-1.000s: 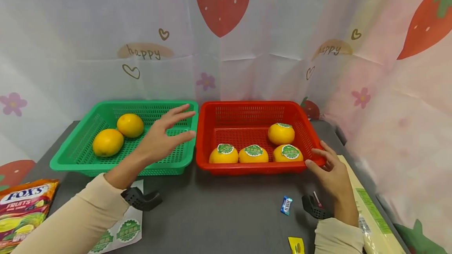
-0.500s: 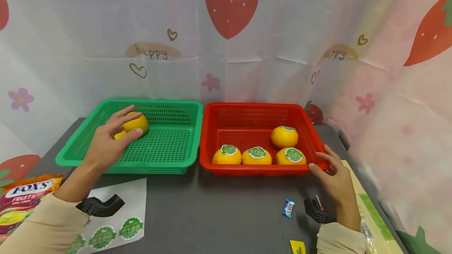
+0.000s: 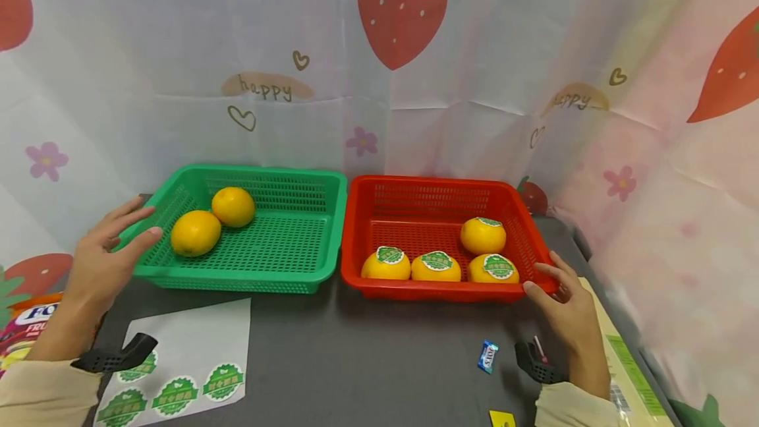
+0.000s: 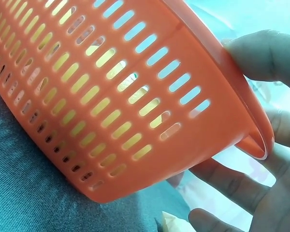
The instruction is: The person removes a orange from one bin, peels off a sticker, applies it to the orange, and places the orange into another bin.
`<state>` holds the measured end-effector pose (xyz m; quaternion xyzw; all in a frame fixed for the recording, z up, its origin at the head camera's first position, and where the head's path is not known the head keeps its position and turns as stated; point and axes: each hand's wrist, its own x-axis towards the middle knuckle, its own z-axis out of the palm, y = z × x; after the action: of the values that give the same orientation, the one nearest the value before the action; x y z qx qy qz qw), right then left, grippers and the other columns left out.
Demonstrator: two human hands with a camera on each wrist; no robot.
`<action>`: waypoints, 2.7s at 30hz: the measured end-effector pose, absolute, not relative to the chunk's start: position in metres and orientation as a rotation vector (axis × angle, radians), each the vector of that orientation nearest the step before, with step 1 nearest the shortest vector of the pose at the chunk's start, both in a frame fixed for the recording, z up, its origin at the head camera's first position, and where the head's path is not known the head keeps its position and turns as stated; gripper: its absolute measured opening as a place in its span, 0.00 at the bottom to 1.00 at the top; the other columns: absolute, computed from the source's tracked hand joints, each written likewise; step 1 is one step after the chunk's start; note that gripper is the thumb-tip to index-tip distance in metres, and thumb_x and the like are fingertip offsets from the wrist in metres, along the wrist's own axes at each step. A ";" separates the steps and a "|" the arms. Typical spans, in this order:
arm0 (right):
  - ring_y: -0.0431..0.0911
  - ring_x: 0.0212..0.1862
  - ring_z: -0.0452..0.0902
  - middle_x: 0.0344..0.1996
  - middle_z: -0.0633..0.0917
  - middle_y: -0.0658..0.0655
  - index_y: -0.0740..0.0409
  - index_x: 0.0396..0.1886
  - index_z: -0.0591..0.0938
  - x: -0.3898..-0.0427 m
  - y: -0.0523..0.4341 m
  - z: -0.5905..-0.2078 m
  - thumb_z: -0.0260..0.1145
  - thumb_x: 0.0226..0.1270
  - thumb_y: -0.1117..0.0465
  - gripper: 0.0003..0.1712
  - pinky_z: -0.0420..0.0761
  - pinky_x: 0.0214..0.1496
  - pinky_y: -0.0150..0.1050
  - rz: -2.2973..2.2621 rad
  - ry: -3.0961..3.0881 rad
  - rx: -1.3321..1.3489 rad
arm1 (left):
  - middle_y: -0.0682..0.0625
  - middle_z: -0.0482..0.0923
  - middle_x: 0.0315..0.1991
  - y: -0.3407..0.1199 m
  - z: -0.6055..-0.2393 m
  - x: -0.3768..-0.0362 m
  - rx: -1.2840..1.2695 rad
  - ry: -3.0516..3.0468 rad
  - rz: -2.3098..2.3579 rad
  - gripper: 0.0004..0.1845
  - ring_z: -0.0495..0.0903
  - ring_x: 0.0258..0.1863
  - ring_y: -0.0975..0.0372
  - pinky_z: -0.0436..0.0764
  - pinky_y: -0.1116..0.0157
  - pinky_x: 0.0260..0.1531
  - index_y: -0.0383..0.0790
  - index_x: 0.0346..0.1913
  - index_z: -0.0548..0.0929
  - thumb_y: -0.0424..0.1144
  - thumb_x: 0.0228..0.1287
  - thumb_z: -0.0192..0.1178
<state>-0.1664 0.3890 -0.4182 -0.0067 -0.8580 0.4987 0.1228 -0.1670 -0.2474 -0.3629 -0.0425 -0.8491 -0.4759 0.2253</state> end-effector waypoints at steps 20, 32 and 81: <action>0.53 0.66 0.62 0.73 0.58 0.54 0.67 0.62 0.73 -0.159 0.396 -0.411 0.64 0.68 0.56 0.27 0.68 0.44 0.18 1.314 -2.571 -0.027 | 0.51 0.54 0.74 -0.295 -0.414 -0.179 0.011 -2.457 -1.313 0.30 0.47 0.72 0.48 0.49 0.38 0.63 0.33 0.67 0.70 0.48 0.68 0.59; 0.35 0.61 0.63 0.69 0.64 0.48 0.60 0.63 0.75 -0.160 0.367 -0.320 0.67 0.64 0.64 0.27 0.65 0.51 0.18 1.071 -2.566 0.326 | 0.56 0.58 0.73 -0.300 -0.422 -0.171 0.095 -2.412 -1.238 0.30 0.52 0.71 0.50 0.54 0.44 0.64 0.39 0.68 0.71 0.47 0.67 0.61; 0.52 0.59 0.71 0.65 0.69 0.57 0.47 0.68 0.70 -0.331 0.012 -0.301 0.70 0.63 0.54 0.34 0.74 0.55 0.43 1.544 -2.885 1.081 | 0.54 0.67 0.67 -0.296 -0.432 -0.170 0.061 -2.255 -1.248 0.26 0.61 0.68 0.61 0.60 0.63 0.64 0.35 0.63 0.76 0.39 0.64 0.64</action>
<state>-0.3312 0.0122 -0.3010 0.3100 -0.8276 0.4428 -0.1515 -0.1697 -0.2956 -0.4317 0.0227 -0.8403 -0.4648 0.2781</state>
